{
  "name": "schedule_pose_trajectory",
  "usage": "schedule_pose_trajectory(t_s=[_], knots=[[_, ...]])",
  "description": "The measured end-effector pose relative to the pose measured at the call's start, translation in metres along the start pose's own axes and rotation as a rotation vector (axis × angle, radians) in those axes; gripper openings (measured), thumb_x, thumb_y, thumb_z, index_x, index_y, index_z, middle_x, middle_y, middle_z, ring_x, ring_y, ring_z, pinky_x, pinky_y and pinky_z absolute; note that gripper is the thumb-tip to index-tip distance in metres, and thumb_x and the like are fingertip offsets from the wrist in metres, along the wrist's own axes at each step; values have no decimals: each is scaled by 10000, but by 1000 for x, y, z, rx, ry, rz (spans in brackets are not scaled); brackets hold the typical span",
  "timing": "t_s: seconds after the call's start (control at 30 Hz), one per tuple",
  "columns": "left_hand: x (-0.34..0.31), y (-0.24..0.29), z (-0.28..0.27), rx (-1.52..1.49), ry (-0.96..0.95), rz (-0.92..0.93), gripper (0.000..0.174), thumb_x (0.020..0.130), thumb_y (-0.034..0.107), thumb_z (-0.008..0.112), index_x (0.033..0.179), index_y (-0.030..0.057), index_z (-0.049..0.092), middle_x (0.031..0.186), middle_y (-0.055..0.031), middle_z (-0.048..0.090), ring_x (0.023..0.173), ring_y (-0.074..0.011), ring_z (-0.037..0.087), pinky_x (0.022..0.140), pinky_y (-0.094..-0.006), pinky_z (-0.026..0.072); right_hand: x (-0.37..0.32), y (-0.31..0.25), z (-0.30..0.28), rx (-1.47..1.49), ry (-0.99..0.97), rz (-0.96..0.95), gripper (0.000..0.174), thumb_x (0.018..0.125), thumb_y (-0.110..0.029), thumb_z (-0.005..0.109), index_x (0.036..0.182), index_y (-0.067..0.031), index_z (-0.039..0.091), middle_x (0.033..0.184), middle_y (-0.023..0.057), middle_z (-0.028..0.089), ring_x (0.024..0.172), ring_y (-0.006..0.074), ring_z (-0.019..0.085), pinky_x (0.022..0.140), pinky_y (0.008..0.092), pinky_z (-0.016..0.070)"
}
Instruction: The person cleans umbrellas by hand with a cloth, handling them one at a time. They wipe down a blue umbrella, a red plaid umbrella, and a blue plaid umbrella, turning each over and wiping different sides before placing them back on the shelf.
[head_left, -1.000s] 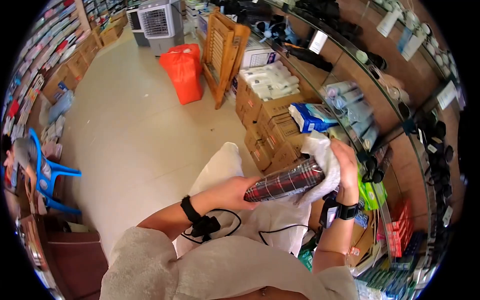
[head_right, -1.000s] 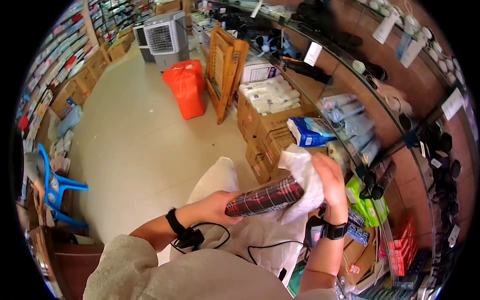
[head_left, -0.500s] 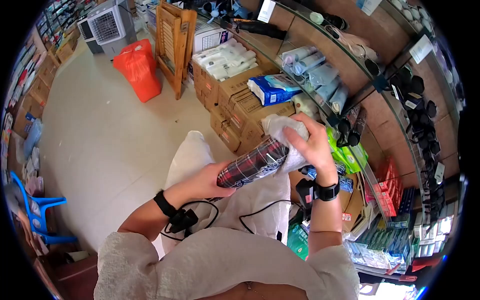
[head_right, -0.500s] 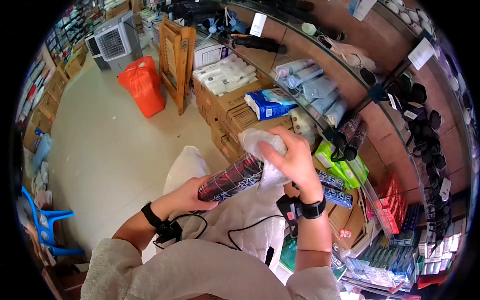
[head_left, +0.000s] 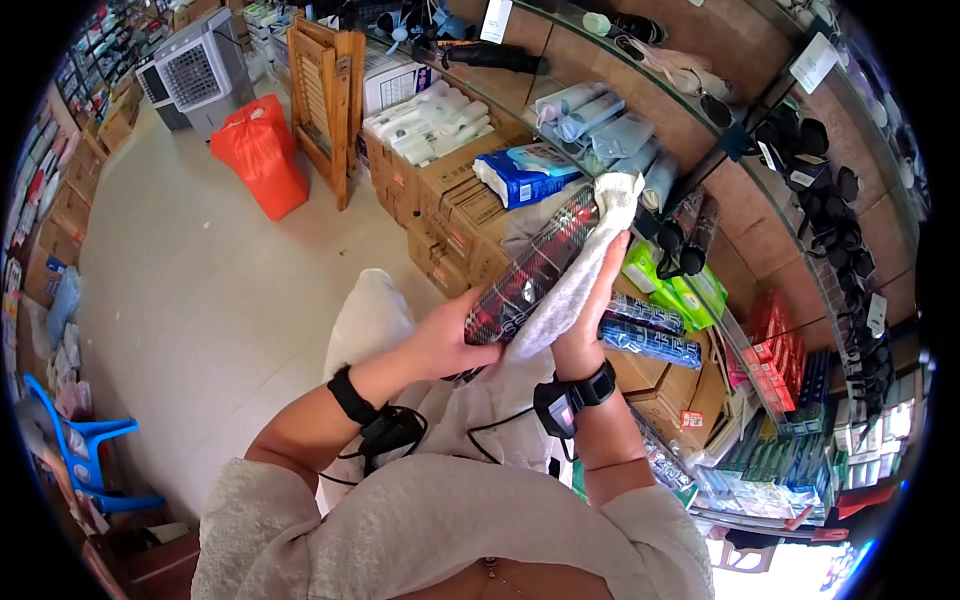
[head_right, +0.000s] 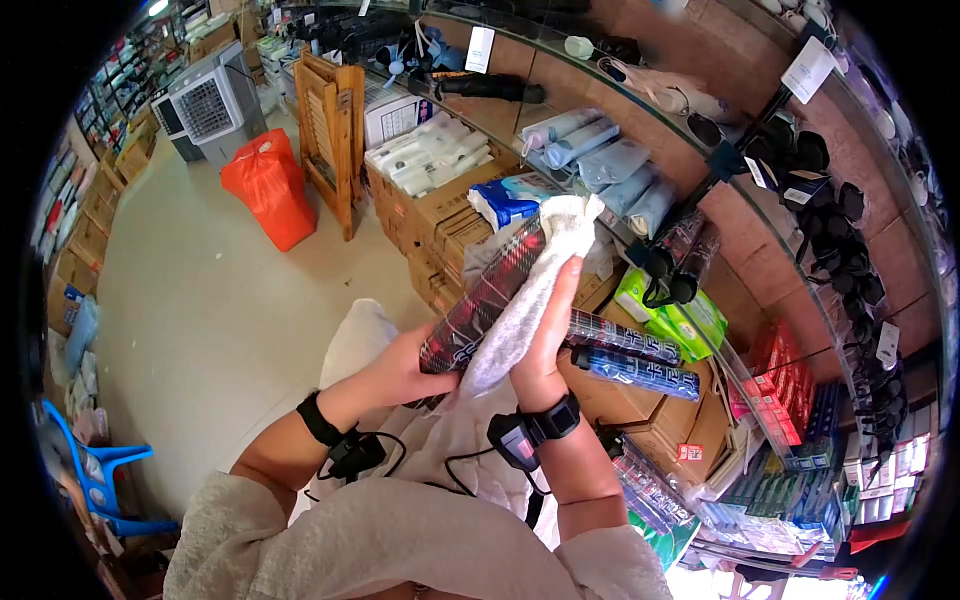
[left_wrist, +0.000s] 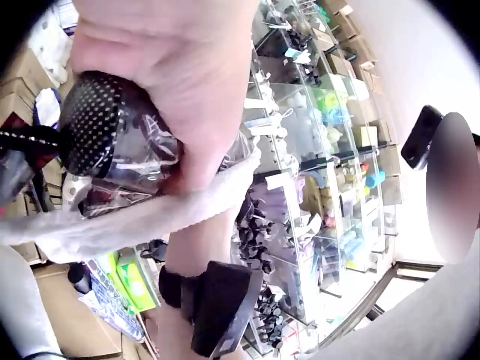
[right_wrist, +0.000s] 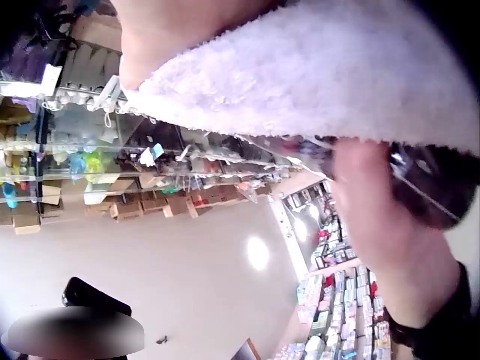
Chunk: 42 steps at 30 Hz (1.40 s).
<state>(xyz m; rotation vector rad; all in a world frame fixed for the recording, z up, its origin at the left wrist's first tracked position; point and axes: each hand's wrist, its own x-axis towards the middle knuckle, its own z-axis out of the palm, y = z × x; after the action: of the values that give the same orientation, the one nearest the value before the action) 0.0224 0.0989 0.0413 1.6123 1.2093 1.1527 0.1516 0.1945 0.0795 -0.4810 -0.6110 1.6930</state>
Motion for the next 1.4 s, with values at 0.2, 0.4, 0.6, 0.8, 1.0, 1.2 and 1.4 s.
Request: schedule_pose_trajectory(t_s=[0.2,0.4,0.6,0.8,1.0,1.2,1.4], knots=[[8,4,-7,23,75,-10,580,648,79,678,1172,7,441,1057,-120,565,981,-171,529,864,-299,396,-30,52,-41,-433,-186,-78,559,926,-427,302,1309,-20,281,1244,89,413,1124,192,415,970,312,314],[7,12,-10,70,104,37,593,614,187,714,1115,-2,460,959,-173,585,878,-271,584,767,-334,444,-25,24,-9,-629,-207,-444,441,916,-191,404,1256,60,276,1216,128,409,1110,192,389,954,298,288],[-11,15,-12,109,-107,-78,606,625,204,695,1138,11,439,930,-164,594,845,-272,588,749,-335,452,13,-56,13,-621,-69,-623,405,855,-193,549,1158,35,407,1025,88,539,921,140,508,853,271,384],[-19,11,-22,214,-177,-41,472,647,160,680,1056,28,486,819,-132,599,730,-242,594,680,-310,462,11,-95,17,-1422,-726,-256,221,740,-207,663,845,-18,617,789,79,632,694,172,593,635,283,452],[-23,3,-11,551,-89,-3,454,630,226,663,985,25,463,767,-173,582,714,-371,562,616,-395,459,-7,-69,11,-2010,-697,-951,248,721,-252,641,680,-21,561,654,83,563,615,266,557,542,344,434],[-29,-2,-10,119,-205,-63,453,655,151,689,1039,19,487,863,-112,596,779,-220,578,692,-313,458,20,-90,-23,-963,-494,34,188,792,-182,613,846,-6,653,709,14,632,615,76,565,584,224,453],[-27,15,-4,-569,-430,-265,525,689,98,684,1157,18,461,1006,-25,569,931,-112,514,845,-249,389,28,-28,-67,-58,-371,-147,513,876,-435,407,1212,-47,423,1117,99,528,1002,242,511,885,354,414]])
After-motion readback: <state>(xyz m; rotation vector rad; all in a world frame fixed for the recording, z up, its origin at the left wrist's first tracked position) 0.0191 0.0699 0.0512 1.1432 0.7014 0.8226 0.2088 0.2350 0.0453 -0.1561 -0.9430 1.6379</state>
